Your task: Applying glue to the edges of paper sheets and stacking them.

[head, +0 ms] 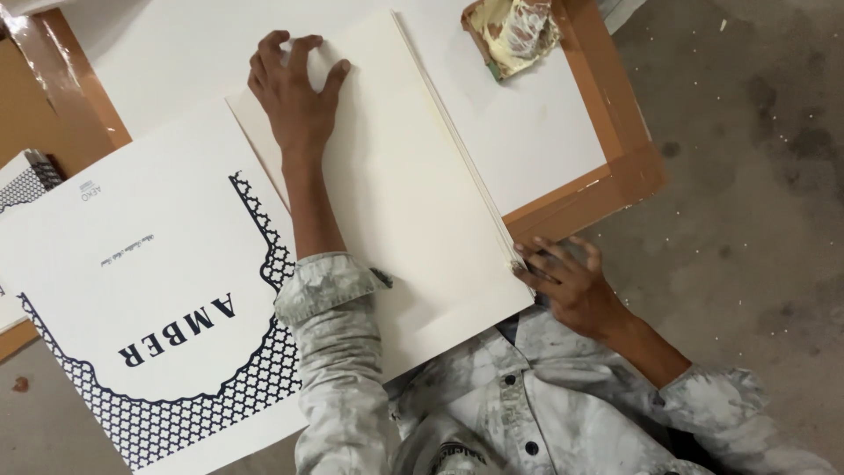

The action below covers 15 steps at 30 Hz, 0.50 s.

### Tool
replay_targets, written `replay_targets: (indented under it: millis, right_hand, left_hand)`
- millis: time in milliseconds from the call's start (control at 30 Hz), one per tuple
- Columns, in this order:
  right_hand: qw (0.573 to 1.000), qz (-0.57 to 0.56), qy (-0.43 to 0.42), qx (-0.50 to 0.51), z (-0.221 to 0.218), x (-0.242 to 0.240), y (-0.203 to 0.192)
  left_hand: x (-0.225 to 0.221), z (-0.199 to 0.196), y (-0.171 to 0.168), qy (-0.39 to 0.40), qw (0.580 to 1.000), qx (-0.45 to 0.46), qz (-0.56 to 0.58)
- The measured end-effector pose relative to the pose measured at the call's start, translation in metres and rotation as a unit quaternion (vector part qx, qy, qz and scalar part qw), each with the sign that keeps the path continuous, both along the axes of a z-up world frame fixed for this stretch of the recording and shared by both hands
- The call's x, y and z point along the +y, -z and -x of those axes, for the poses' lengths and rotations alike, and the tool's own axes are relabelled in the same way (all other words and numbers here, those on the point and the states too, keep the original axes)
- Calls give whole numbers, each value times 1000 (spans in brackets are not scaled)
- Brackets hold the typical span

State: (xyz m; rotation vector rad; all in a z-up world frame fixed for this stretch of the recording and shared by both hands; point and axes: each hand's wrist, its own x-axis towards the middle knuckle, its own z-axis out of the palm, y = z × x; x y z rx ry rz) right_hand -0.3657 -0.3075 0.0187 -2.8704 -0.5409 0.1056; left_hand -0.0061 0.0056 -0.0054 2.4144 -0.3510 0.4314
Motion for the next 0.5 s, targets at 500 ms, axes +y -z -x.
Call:
replay_targets:
  millis: [500]
  right_hand:
    - [997, 61, -35, -10, 49, -6, -17]
  left_hand:
    - [0, 0, 0, 1, 1000, -5, -2]
